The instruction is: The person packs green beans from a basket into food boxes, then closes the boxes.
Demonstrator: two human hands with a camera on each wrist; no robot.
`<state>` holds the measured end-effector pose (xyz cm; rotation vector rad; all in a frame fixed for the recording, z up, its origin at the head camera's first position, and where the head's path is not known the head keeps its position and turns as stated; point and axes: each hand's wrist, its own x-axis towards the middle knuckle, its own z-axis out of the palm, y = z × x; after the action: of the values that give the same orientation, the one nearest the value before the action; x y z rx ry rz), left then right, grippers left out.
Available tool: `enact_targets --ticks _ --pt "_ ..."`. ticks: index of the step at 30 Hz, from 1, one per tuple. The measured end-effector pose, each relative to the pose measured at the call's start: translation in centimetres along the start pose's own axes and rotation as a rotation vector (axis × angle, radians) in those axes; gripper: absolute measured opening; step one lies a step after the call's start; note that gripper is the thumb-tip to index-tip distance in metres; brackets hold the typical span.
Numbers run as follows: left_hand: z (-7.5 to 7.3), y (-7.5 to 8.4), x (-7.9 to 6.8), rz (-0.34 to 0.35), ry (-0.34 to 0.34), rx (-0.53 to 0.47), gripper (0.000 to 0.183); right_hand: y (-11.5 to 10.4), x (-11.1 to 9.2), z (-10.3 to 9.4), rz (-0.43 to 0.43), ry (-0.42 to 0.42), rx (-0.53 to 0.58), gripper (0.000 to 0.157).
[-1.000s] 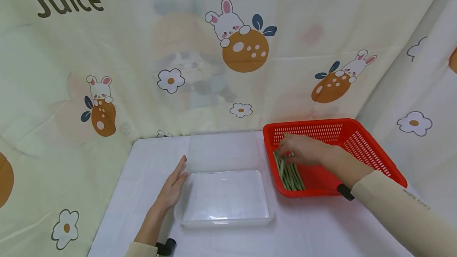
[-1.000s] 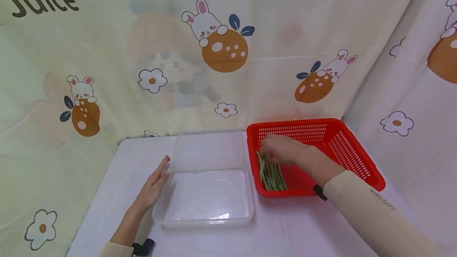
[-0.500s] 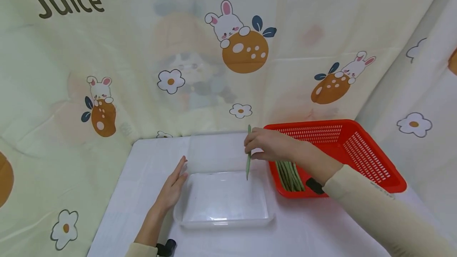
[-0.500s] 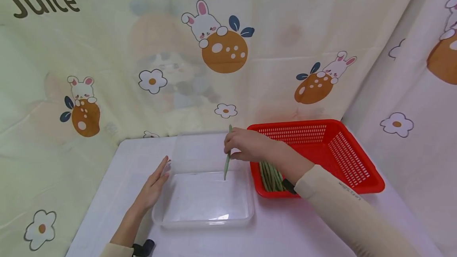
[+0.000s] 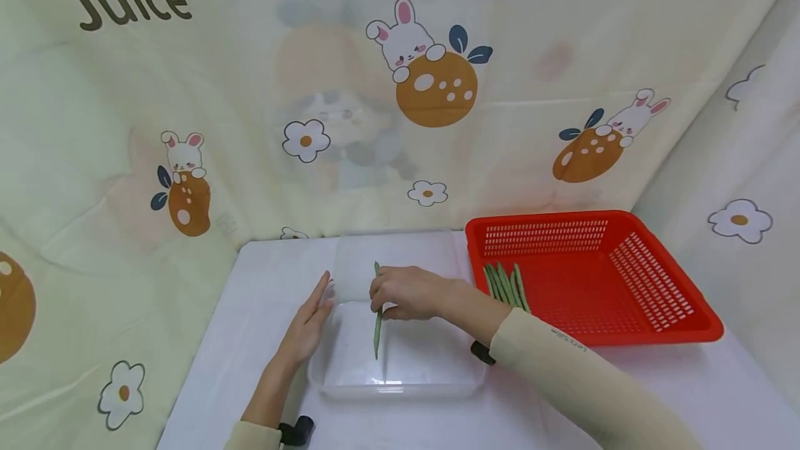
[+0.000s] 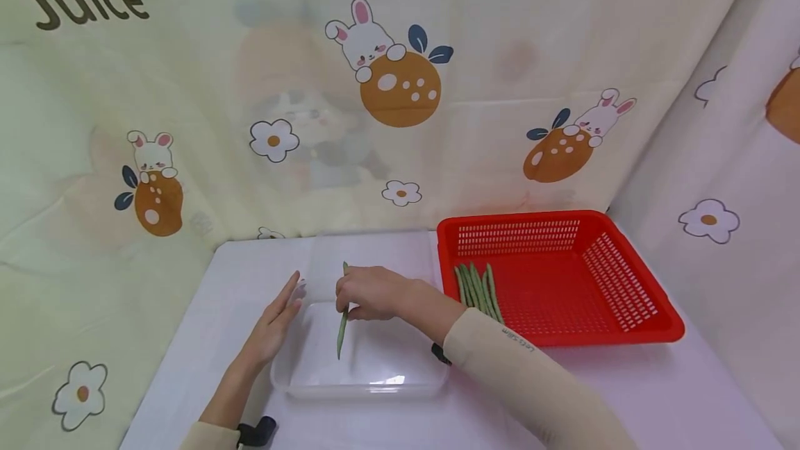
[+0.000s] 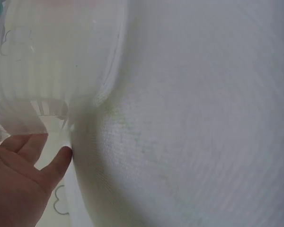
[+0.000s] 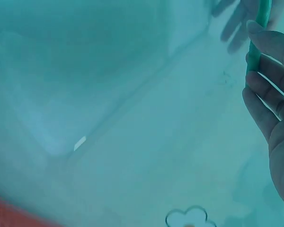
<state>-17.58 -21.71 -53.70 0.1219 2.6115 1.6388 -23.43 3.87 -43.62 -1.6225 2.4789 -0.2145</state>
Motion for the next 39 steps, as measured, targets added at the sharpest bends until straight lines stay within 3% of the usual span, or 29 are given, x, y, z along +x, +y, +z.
enact_targets --ticks 6,17,32,39 --pt "0.1 0.1 0.0 -0.006 0.013 0.007 0.058 -0.9 1.9 1.6 -0.052 -0.021 -0.079 0.021" --pt "0.0 0.1 0.1 -0.025 0.004 0.008 0.058 -2.0 3.3 4.7 -0.092 -0.089 -0.224 0.015" --pt "0.0 -0.1 -0.1 -0.008 -0.006 -0.030 0.058 -2.5 5.4 6.4 -0.100 -0.116 -0.267 0.012" --pt "0.1 -0.4 0.1 0.021 -0.001 -0.046 0.057 -2.7 5.4 6.6 -0.073 -0.152 -0.269 0.014"
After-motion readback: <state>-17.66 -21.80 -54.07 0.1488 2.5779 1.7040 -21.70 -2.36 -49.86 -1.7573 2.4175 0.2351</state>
